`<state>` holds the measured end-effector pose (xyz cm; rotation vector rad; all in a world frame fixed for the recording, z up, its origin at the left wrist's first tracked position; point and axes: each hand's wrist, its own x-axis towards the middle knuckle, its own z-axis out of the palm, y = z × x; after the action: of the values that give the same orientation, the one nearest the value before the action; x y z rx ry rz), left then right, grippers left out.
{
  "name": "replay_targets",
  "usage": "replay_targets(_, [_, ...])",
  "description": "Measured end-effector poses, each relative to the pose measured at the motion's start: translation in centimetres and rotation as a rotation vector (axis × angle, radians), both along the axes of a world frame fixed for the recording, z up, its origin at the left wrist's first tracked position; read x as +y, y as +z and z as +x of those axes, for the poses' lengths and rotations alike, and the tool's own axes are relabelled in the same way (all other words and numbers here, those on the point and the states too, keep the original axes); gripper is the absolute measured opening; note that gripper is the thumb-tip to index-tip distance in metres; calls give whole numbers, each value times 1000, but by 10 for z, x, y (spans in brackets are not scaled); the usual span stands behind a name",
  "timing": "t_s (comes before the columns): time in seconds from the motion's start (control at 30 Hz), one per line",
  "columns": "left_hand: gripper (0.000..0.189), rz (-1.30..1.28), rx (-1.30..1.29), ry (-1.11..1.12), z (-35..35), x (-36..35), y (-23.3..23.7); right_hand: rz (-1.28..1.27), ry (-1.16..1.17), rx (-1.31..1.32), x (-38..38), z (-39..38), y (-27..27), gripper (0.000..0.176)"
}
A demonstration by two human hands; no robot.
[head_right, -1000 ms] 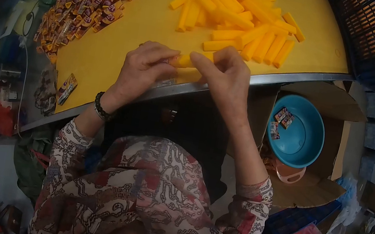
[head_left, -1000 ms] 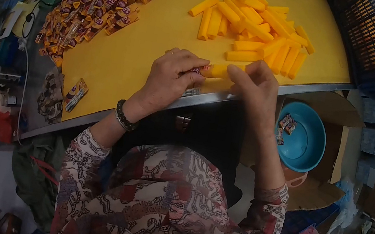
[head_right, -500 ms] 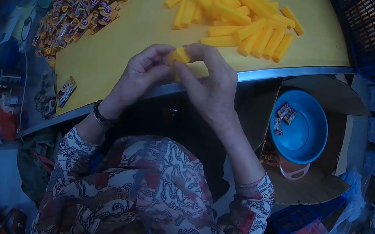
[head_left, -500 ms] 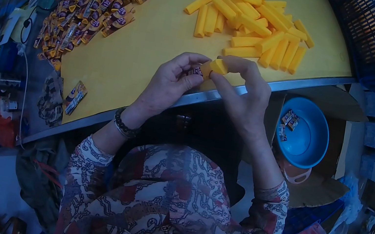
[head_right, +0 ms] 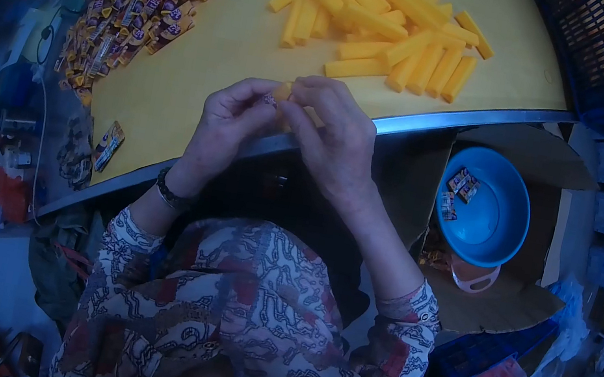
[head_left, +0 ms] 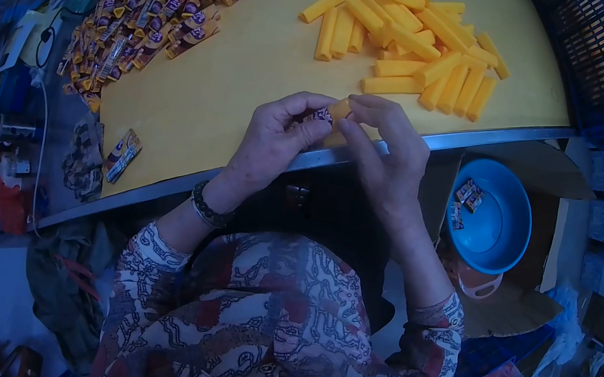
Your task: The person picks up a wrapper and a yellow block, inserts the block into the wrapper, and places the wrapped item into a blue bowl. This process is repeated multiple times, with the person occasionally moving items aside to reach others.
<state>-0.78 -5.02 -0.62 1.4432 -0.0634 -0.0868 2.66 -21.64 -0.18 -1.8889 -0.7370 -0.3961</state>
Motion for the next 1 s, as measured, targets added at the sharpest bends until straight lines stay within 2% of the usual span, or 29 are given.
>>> replay_targets(0.17, [27, -10, 8, 28, 0, 1, -6, 17, 13, -4, 2, 3, -1, 14])
replay_targets(0.37, [28, 109, -98, 120, 0, 3, 1, 8, 10, 0, 11, 7, -1, 14])
replay_targets(0.43, [26, 285, -156, 129, 0, 7, 7, -2, 12, -18, 17, 9, -1, 15])
replay_targets(0.5, [26, 290, -124, 150, 1, 14, 7, 10, 47, 111, 22, 11, 1, 18])
replay_targets(0.67, [28, 406, -145, 228, 18, 49, 10, -57, 74, 175, 34, 18, 4, 27])
replay_targets(0.8, [30, 775, -405, 500, 68, 115, 25, -128, 86, 214, 31, 18, 3, 31])
replay_targets(0.83, [32, 839, -363, 560, 83, 136, 36, -132, 85, 216, 31, 17, 3, 31])
replay_targets(0.9, [35, 890, -314, 604, 98, 163, 50, -98, 144, 414, 28, 14, 2, 28])
replay_targets(0.97, [39, 1426, -696, 829, 108, 172, 53, -119, 141, 394, 26, 14, 4, 26])
replay_targets(1.0, [39, 1415, -699, 817, 105, 164, 48, -135, 156, 372, 24, 14, 4, 24])
